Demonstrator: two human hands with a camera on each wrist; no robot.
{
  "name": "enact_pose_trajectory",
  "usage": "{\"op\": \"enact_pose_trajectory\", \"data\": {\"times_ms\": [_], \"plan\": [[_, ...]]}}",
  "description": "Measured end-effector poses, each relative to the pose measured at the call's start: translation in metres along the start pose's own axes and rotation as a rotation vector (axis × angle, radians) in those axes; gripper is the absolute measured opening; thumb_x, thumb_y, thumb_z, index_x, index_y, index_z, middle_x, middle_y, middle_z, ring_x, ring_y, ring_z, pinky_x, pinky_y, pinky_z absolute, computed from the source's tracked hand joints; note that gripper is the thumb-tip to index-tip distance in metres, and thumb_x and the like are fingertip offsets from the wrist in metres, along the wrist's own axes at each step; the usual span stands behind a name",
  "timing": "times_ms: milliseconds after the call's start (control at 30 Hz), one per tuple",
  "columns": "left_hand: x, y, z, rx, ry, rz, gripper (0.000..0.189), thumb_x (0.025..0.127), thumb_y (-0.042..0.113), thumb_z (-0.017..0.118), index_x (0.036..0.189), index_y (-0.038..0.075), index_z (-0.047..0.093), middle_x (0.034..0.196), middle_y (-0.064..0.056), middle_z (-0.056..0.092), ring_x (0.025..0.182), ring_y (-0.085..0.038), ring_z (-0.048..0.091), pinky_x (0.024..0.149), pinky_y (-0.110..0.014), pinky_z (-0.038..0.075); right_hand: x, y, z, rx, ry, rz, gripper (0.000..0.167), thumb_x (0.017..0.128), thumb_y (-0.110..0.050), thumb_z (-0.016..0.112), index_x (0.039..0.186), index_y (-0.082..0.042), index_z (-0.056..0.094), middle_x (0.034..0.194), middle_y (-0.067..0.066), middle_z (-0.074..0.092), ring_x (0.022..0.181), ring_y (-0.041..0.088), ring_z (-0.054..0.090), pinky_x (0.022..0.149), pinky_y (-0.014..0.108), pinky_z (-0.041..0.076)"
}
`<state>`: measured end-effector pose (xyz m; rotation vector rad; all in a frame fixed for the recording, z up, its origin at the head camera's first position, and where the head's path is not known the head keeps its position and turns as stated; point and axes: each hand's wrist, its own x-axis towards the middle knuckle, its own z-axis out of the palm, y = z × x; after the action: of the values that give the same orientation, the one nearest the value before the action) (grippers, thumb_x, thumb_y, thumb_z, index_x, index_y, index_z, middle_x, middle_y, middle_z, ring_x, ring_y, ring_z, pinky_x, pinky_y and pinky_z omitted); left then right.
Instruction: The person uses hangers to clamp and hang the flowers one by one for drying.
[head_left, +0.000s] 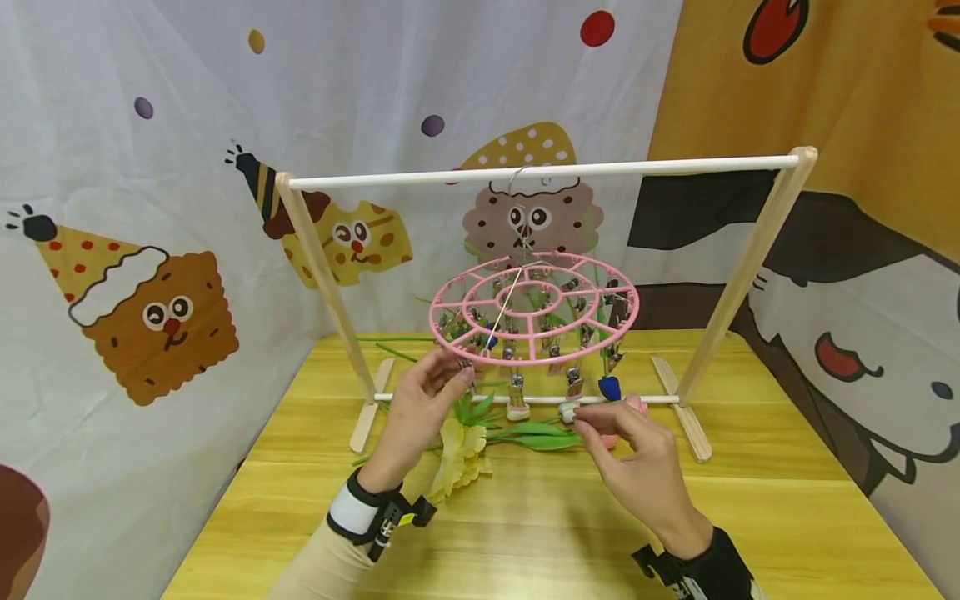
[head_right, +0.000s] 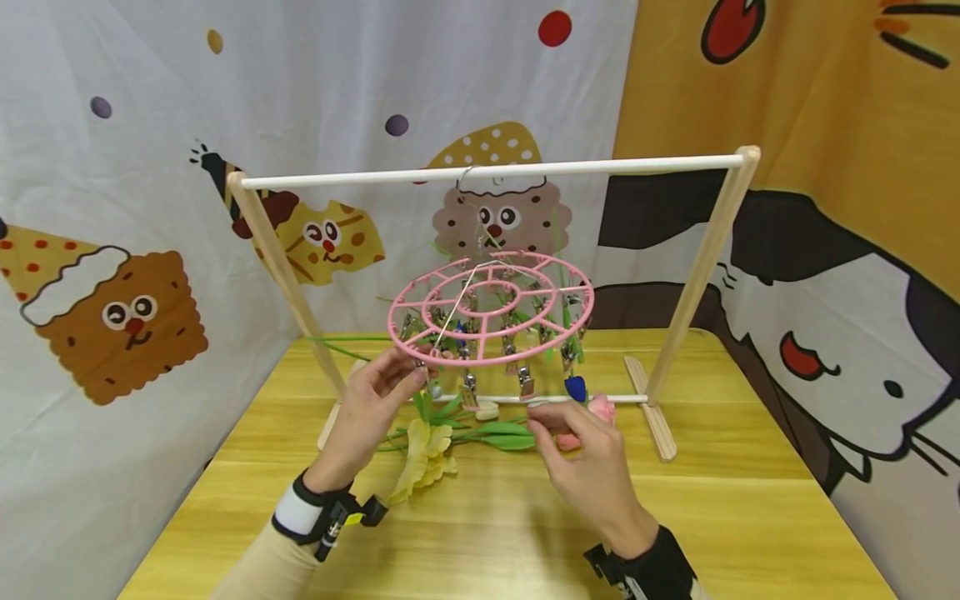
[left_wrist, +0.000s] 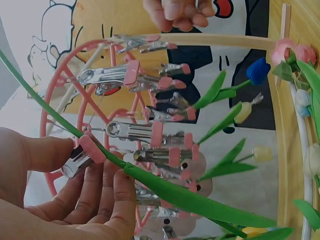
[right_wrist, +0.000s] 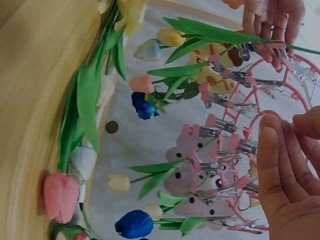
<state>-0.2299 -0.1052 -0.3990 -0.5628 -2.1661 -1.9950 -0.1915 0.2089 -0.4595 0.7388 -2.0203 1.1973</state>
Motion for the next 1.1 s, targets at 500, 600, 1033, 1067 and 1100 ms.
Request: {"op": "enact_pose_trajectory", "data": {"times_ms": [500, 600, 1033, 1067, 1100], "plan": [[-0.008, -0.01, -0.022, 0.071, 0.107, -0.036, 0.041, 0.118, 0.012, 0.071, 0.158, 0.003, 0.067, 0.155, -0.022, 0.072, 0.135, -0.017, 0.074, 0.11, -0.017, 0.061, -0.009, 0.025, 0.011, -0.094, -0.094, 0.037, 0.04, 0.091, 0.012, 0.092, 0.121, -0.013, 0.085, 0.107, 0.001, 0.088, 0.088, 0.009, 0.081, 0.077, 0.016, 0.066], [-0.013, -0.016, -0.027, 0.133, 0.125, -0.021, 0.037, 0.118, 0.013, 0.07, 0.154, 0.006, 0.07, 0.153, -0.018, 0.075, 0.138, -0.027, 0.075, 0.11, -0.017, 0.06, -0.01, 0.027, 0.016, -0.117, -0.129, 0.077, 0.036, 0.093, 0.008, 0.093, 0.119, -0.016, 0.085, 0.108, -0.003, 0.087, 0.09, 0.006, 0.08, 0.074, 0.026, 0.07], [-0.028, -0.068, -0.046, 0.657, -0.007, -0.08, 0.007, 0.112, 0.01, 0.079, 0.117, 0.012, 0.084, 0.109, -0.005, 0.086, 0.102, -0.018, 0.081, 0.088, -0.033, 0.07, -0.009, 0.026, 0.048, -0.144, -0.367, 0.18, 0.028, 0.102, -0.009, 0.091, 0.128, -0.017, 0.084, 0.121, 0.003, 0.085, 0.102, 0.018, 0.082, 0.088, 0.037, 0.072], [-0.028, -0.072, -0.046, 0.691, -0.029, -0.082, 0.008, 0.111, 0.007, 0.079, 0.116, 0.011, 0.084, 0.107, -0.005, 0.085, 0.1, -0.018, 0.08, 0.085, -0.033, 0.069, -0.008, 0.025, 0.051, -0.145, -0.379, 0.175, 0.028, 0.103, -0.01, 0.091, 0.129, -0.018, 0.084, 0.125, 0.004, 0.085, 0.104, 0.02, 0.082, 0.09, 0.038, 0.072], [-0.028, -0.075, -0.047, 0.723, -0.05, -0.087, 0.009, 0.11, 0.005, 0.079, 0.115, 0.011, 0.085, 0.106, -0.004, 0.085, 0.098, -0.017, 0.08, 0.083, -0.032, 0.068, -0.007, 0.024, 0.054, -0.141, -0.395, 0.178, 0.029, 0.103, -0.011, 0.09, 0.13, -0.019, 0.084, 0.129, 0.003, 0.084, 0.106, 0.021, 0.082, 0.091, 0.04, 0.072]]}}
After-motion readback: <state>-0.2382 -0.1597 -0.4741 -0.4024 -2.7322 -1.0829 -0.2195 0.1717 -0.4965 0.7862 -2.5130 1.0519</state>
